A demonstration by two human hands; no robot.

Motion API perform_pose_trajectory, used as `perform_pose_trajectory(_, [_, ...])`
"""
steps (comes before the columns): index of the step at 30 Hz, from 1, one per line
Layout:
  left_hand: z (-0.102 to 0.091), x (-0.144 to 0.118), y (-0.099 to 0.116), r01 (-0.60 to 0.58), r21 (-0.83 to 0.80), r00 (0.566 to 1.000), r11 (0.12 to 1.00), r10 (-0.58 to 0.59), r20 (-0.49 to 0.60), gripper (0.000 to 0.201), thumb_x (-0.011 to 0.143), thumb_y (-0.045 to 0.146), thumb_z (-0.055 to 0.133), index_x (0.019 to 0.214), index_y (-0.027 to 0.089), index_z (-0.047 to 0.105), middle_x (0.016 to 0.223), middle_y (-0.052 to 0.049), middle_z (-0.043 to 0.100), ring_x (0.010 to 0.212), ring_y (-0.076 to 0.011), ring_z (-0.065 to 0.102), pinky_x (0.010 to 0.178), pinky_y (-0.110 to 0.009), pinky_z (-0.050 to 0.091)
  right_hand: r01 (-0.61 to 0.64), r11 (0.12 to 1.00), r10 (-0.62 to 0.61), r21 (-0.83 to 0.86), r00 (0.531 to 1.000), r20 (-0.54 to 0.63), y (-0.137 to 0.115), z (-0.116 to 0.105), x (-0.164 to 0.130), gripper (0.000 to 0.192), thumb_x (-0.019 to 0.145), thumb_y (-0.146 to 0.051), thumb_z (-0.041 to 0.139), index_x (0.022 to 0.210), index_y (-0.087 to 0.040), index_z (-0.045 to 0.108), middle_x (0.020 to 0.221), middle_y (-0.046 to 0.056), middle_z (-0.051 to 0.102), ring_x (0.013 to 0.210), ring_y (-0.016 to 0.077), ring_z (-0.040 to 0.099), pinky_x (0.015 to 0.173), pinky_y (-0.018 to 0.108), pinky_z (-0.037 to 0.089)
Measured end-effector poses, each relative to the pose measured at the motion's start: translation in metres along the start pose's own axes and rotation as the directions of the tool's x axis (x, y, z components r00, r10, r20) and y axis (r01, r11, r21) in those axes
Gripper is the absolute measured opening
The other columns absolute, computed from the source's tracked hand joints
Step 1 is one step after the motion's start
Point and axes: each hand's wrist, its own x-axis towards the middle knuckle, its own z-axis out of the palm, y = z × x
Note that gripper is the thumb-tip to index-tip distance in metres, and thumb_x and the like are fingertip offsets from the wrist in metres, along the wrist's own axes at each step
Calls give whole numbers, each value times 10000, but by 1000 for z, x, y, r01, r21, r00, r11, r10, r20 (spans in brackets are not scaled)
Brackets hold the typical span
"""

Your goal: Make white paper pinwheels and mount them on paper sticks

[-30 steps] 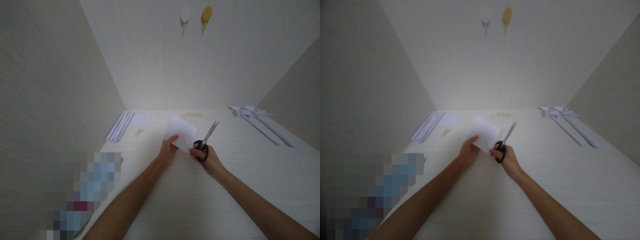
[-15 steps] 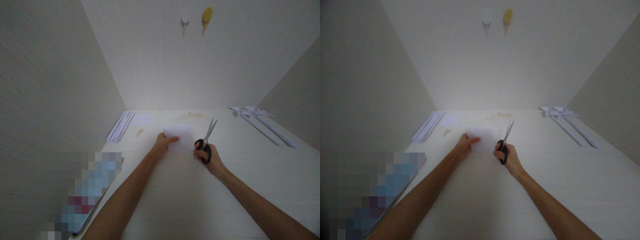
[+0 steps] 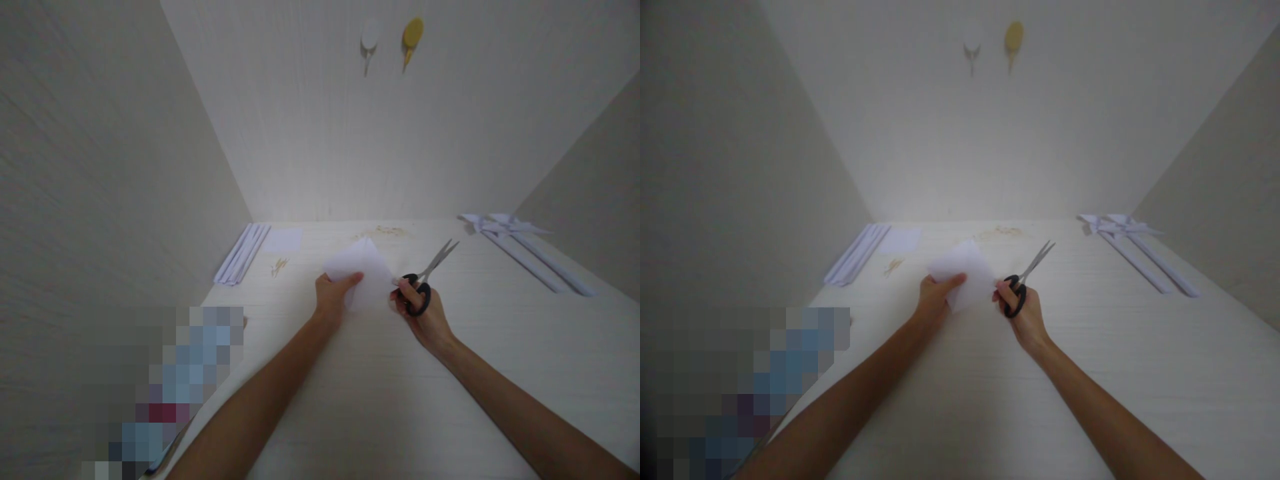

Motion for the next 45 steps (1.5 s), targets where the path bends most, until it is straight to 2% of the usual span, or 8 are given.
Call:
perform_pose_trajectory(10, [0, -2, -2, -23, 79, 1000, 997, 24, -1, 346, 433, 208, 761, 738, 106, 633, 725, -64, 671, 612, -173, 608, 630, -327, 494, 46, 983, -42, -179, 999, 26, 5, -3, 2, 256, 618, -361, 671, 547, -143, 555, 418, -58, 392, 392, 59, 305, 378, 217, 183])
perform_pose_trajectory(19, [2, -8, 3, 114, -74, 988, 991, -104, 117, 306, 480, 176, 735, 759, 114, 624, 757, -59, 668, 674, -171, 608, 683, -322, 486, 23, 999, -25, -49, 999, -43, 4, -2, 3, 212, 626, -302, 669, 561, -148, 539, 471, -50, 448, 426, 58, 351, 403, 208, 227])
perform_pose_trajectory(23, [1, -8, -1, 69, 1, 987, 998, -69, 144, 346, 491, 181, 735, 816, 118, 633, 843, -76, 673, 749, -185, 612, 737, -340, 483, 22, 1000, -20, 14, 994, -109, 0, 1, 2, 213, 591, -292, 685, 549, -159, 524, 455, -67, 429, 407, 53, 343, 394, 207, 235])
perform_pose_trajectory(30, [-1, -11, -4, -89, 334, 981, 938, 23, 194, 308, 503, 217, 737, 787, 130, 658, 876, -94, 677, 795, -212, 615, 750, -347, 480, 3, 996, 11, 88, 988, -153, -3, 3, 1, 230, 561, -290, 696, 573, -173, 498, 449, -77, 414, 401, 53, 336, 385, 206, 241])
perform_pose_trajectory(36, [-2, -13, -4, -81, 331, 960, 940, -15, 279, 328, 493, 210, 746, 804, 147, 664, 876, -84, 682, 789, -204, 622, 740, -332, 483, 10, 995, 5, 97, 989, -150, -3, 4, 1, 245, 569, -314, 694, 567, -179, 489, 442, -72, 415, 403, 65, 354, 395, 217, 268])
perform_pose_trajectory(39, [-2, -12, -4, -77, 326, 974, 942, 1, 226, 351, 483, 214, 750, 812, 134, 657, 889, -94, 677, 792, -204, 620, 734, -326, 484, 14, 990, 4, 143, 991, -130, -2, 2, 2, 274, 599, -362, 675, 533, -169, 491, 430, -66, 418, 383, 53, 344, 378, 205, 248])
perform_pose_trajectory(41, [-2, -8, -2, -77, 338, 993, 938, 41, 112, 356, 478, 222, 751, 802, 116, 650, 890, -114, 671, 784, -211, 618, 717, -326, 486, 6, 992, 3, 126, 997, -73, -2, 1, 1, 301, 646, -427, 622, 548, -157, 531, 462, -41, 471, 379, 52, 360, 365, 203, 234])
perform_pose_trajectory(45, [-3, 3, 6, -61, 312, 987, 948, 104, -123, 381, 462, 271, 757, 772, 91, 630, 879, -154, 656, 760, -228, 615, 649, -325, 492, -32, 995, 38, -91, 997, 72, -3, 2, -6, 403, 715, -506, 515, 539, -147, 564, 454, -12, 496, 363, 58, 349, 352, 210, 208])
